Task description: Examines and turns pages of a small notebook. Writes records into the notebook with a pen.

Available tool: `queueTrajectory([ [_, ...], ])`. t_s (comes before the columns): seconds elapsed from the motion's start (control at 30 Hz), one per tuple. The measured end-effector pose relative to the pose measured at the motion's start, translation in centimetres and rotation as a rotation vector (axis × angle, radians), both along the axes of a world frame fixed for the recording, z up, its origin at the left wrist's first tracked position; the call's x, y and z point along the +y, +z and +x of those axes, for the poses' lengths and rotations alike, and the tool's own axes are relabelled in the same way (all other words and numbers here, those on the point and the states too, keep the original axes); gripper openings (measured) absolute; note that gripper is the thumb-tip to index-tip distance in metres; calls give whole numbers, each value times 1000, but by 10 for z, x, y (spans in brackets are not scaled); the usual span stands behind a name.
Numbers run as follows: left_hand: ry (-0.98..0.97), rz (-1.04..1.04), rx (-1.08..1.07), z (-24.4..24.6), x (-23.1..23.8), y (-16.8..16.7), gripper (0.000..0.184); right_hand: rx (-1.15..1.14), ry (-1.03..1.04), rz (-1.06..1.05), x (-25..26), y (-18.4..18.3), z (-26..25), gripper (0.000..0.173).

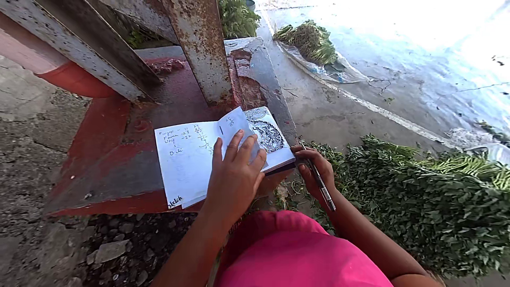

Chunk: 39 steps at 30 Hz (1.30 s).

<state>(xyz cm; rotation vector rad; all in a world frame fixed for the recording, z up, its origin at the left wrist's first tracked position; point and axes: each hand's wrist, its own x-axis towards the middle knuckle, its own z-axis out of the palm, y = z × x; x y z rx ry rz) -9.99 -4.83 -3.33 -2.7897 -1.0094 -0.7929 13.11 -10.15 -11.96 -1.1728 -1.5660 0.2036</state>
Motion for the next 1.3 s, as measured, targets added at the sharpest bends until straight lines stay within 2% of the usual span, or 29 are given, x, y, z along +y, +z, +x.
queueTrajectory([
  [0.13, -6, -16, 9, -9, 2, -1, 33, -4, -12, 6, -2, -3, -1, 41],
  [0.33, 10, 24, -89, -13, -1, -5, 33, 3, -1, 6, -2, -3, 0, 41],
  [0.53, 102, 141, -381, -29, -17, -16, 37, 6, 20, 20, -1, -4, 1, 43],
  [0.63, 217, 224, -488, -41, -28, -21, 50, 18, 33, 23, -1, -4, 1, 42],
  [0.73, 366, 306, -466, -52, -37, -16, 70, 30, 35, 21, -1, -5, 1, 43],
  [0.8, 372, 340, -397, -52, -44, -3, 62, 35, 37, 20, -1, -6, 1, 44],
  [0.9, 187, 195, -309, -28, -54, 13, 27, 53, 44, 13, -1, -6, 1, 43],
  [0.97, 72, 35, -175, -9, -43, 13, 29, 47, 39, 13, 0, -6, 1, 43],
  [1.07, 57, -114, -27, 7, -17, 1, 36, 50, 25, 12, -1, -5, 0, 45],
  [1.3, 93, -47, -67, 2, -8, -7, 27, 37, 13, 5, -2, -5, -1, 45],
])
